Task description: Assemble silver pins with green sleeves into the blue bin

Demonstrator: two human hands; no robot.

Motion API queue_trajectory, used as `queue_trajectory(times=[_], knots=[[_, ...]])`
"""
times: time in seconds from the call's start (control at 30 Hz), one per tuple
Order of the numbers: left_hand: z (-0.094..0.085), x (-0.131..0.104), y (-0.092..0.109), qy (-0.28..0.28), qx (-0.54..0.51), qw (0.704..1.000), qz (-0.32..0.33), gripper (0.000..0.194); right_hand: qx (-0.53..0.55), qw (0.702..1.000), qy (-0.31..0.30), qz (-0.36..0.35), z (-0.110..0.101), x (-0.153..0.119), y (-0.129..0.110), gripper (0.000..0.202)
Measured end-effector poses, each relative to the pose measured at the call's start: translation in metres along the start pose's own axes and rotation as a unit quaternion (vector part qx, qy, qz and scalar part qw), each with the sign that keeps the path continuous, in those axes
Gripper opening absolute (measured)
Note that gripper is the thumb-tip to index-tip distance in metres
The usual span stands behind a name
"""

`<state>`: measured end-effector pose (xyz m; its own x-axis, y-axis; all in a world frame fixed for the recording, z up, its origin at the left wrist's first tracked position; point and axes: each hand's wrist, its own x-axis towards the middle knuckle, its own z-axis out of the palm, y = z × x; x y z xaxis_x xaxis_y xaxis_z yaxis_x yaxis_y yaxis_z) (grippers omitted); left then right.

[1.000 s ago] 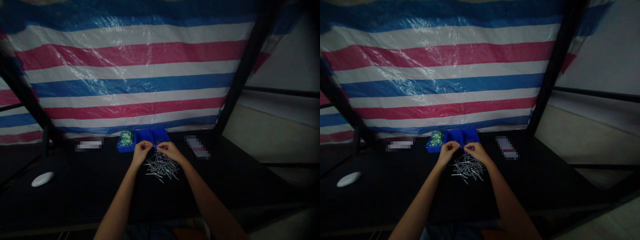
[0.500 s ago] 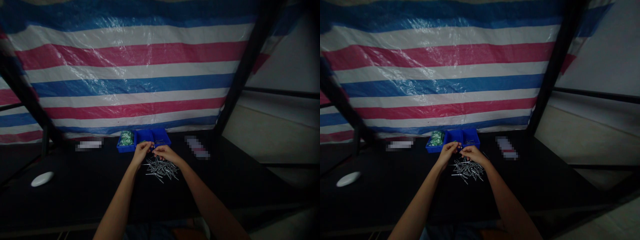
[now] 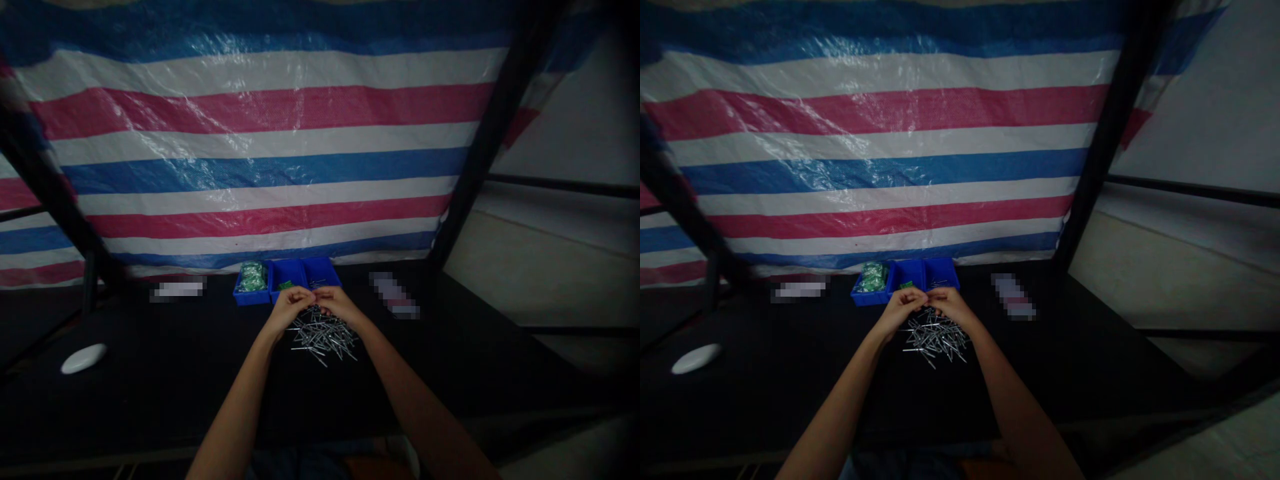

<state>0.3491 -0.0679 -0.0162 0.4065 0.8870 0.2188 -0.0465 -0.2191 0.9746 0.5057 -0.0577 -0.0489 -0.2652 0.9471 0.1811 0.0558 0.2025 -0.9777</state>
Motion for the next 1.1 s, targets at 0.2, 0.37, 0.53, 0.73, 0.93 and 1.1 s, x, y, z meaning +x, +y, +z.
queue_trajectory(times=[0.2,0.37,0.53,0.73,0.93,1.1], knots=[[0.006,-0.001,-0.006,-0.034,-0.026,0.999,-0.018,0.026,0.06,0.996,0.058,-0.01,-0.009,0.001,-0.003,0.029],[0.006,0.003,-0.017,-0.036,-0.02,0.999,-0.028,0.031,0.096,0.993,0.069,-0.015,-0.011,-0.004,-0.012,0.033],[0.004,0.004,-0.021,-0.033,-0.011,0.999,-0.018,0.029,0.118,0.99,0.069,-0.017,-0.011,-0.005,-0.016,0.033],[0.003,0.005,-0.017,-0.02,-0.003,1.0,-0.008,0.027,0.14,0.988,0.068,-0.011,-0.01,-0.007,-0.02,0.031],[-0.001,0.005,-0.015,0.004,-0.001,1.0,0.012,0.022,0.153,0.985,0.08,0.005,-0.01,-0.007,-0.023,0.023],[-0.006,0.007,-0.018,0.061,0.003,0.998,0.011,0.023,0.148,0.988,0.042,0.017,-0.011,-0.01,-0.024,0.015]])
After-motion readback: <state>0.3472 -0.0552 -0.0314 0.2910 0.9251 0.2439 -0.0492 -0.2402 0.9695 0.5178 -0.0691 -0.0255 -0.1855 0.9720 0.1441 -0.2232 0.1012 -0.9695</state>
